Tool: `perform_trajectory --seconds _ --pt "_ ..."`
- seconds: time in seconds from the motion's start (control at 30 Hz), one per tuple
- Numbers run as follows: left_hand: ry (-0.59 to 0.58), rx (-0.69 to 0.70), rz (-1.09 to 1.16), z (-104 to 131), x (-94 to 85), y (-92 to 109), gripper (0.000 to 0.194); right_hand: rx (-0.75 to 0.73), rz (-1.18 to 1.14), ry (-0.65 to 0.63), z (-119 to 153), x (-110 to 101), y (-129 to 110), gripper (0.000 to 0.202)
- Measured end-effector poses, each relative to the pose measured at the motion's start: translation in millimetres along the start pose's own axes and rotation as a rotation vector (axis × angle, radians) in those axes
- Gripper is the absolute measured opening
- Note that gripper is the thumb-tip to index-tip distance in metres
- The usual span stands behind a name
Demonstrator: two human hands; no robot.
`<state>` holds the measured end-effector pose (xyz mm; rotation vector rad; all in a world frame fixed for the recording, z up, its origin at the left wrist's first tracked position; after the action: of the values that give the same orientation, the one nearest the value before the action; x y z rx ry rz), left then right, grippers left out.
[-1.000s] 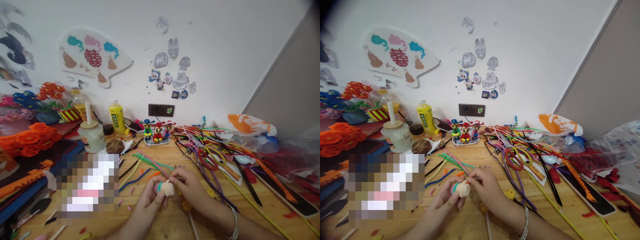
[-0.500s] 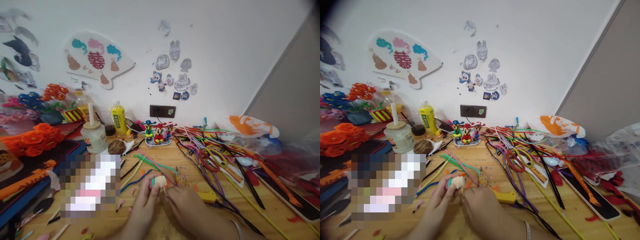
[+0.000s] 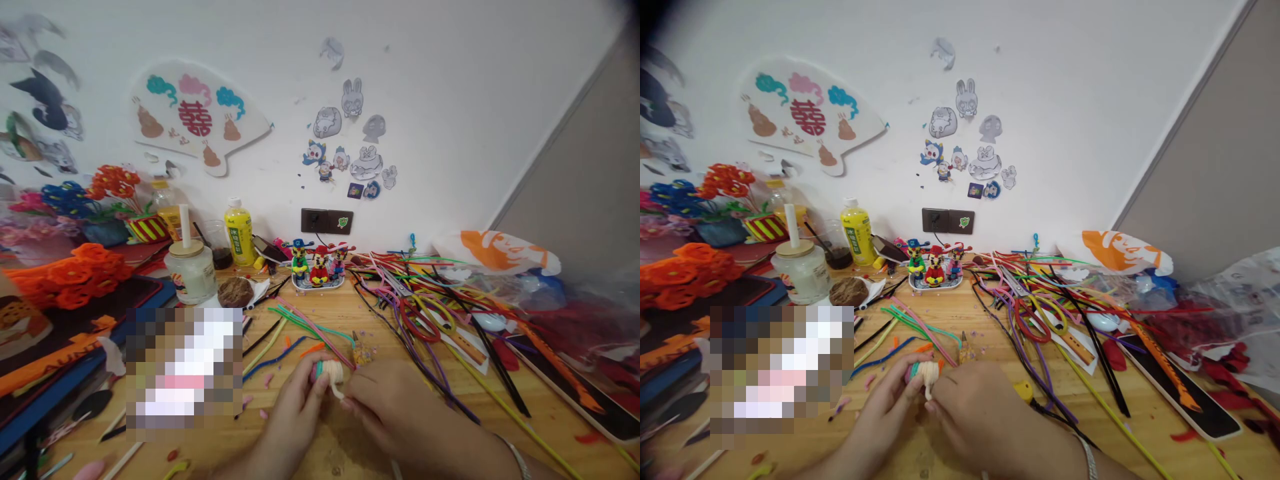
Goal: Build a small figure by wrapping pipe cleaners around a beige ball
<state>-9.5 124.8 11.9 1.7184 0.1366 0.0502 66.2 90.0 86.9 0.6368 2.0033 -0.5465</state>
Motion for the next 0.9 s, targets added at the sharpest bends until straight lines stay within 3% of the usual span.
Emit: perform_trajectory --seconds 0.13,0.27,0.6,0.77,0.9 --pt "-0.101 0.000 -0.002 5.3 11.1 0.7 0.017 0.066 -0.090 0.021 -4.3 -10.8 12.7 0.015" --pt "-0.146 0.008 0.021 8.3 15.3 2.6 0.017 0.230 -0.325 0.086 -7.5 -10.7 37.0 0.020" --pt "-0.217 -0.095 0.236 15.3 21.4 5.7 0.021 0.624 -0.867 0.110 2.5 25.1 79.3 0.025" --pt "-0.178 -0.124 0.274 15.0 18.5 7.9 0.026 0.656 -0.934 0.147 3.3 36.1 81.3 0.039" --pt "-0.084 -0.085 0.257 12.7 8.1 11.1 0.024 0.590 -0.798 0.188 3.5 34.5 66.7 0.034"
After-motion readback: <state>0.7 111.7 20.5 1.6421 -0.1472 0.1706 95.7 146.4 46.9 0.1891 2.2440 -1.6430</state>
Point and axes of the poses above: each hand's wrist, its own z-axis away from the middle knuckle, its own x-axis out of the palm, y = z × x, the point moved 10 cm from there along -z, towards the middle knuckle, and after that the axes turned 14 degrees about y, right-handed, at the moved point
